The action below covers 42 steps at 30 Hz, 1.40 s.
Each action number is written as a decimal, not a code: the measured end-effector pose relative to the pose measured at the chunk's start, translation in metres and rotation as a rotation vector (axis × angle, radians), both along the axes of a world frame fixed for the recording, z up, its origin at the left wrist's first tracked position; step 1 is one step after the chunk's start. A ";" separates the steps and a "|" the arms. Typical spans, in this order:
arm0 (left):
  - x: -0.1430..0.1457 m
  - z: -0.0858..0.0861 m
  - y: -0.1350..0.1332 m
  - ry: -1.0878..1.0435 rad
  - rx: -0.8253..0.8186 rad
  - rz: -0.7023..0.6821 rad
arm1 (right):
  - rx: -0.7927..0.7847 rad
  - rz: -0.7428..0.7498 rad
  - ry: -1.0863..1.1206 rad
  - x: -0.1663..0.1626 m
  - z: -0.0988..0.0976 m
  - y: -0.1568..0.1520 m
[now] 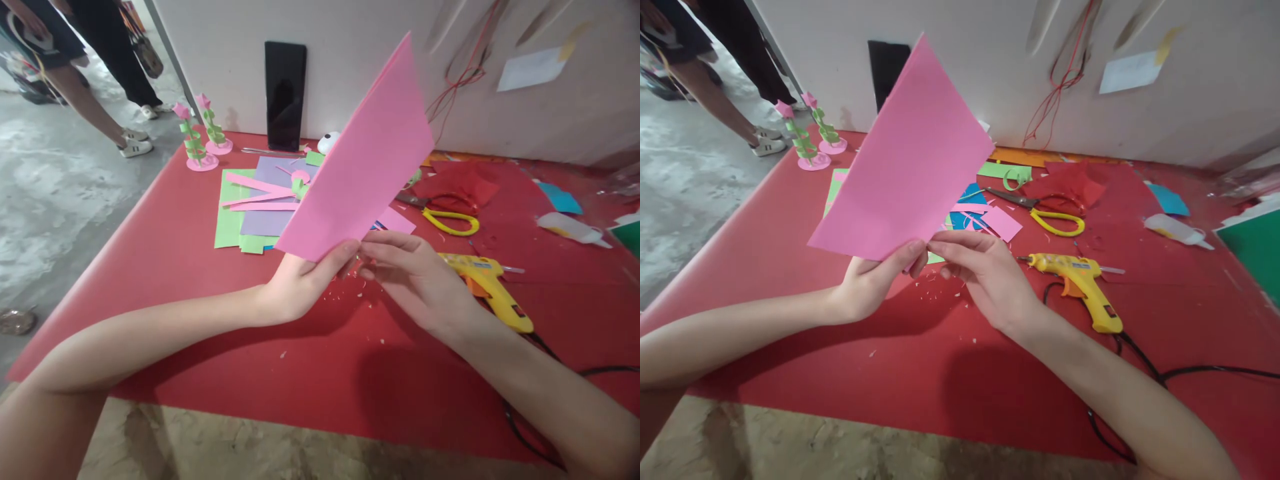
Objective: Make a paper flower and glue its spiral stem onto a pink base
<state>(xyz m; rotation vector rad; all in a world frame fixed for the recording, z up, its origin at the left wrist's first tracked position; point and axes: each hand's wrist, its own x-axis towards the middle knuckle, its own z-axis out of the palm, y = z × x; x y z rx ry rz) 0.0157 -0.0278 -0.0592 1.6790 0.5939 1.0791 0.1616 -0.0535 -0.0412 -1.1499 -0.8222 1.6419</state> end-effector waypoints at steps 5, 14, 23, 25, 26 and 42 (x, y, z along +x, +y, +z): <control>0.000 0.000 0.001 0.022 0.039 0.020 | 0.012 -0.012 0.006 0.001 0.001 -0.001; 0.002 -0.003 0.002 -0.055 0.069 -0.010 | 0.086 -0.012 -0.019 -0.001 -0.009 -0.002; -0.001 0.002 -0.008 0.013 -0.010 -0.091 | 0.024 -0.074 -0.103 -0.003 0.017 -0.012; -0.002 0.004 -0.009 0.061 -0.006 -0.101 | 0.045 -0.091 -0.097 -0.002 0.019 -0.010; -0.002 0.005 -0.010 0.082 0.000 -0.104 | 0.061 -0.105 -0.083 -0.001 0.019 -0.008; -0.001 0.002 -0.022 0.099 0.043 -0.152 | 0.188 -0.500 0.024 0.042 0.032 0.038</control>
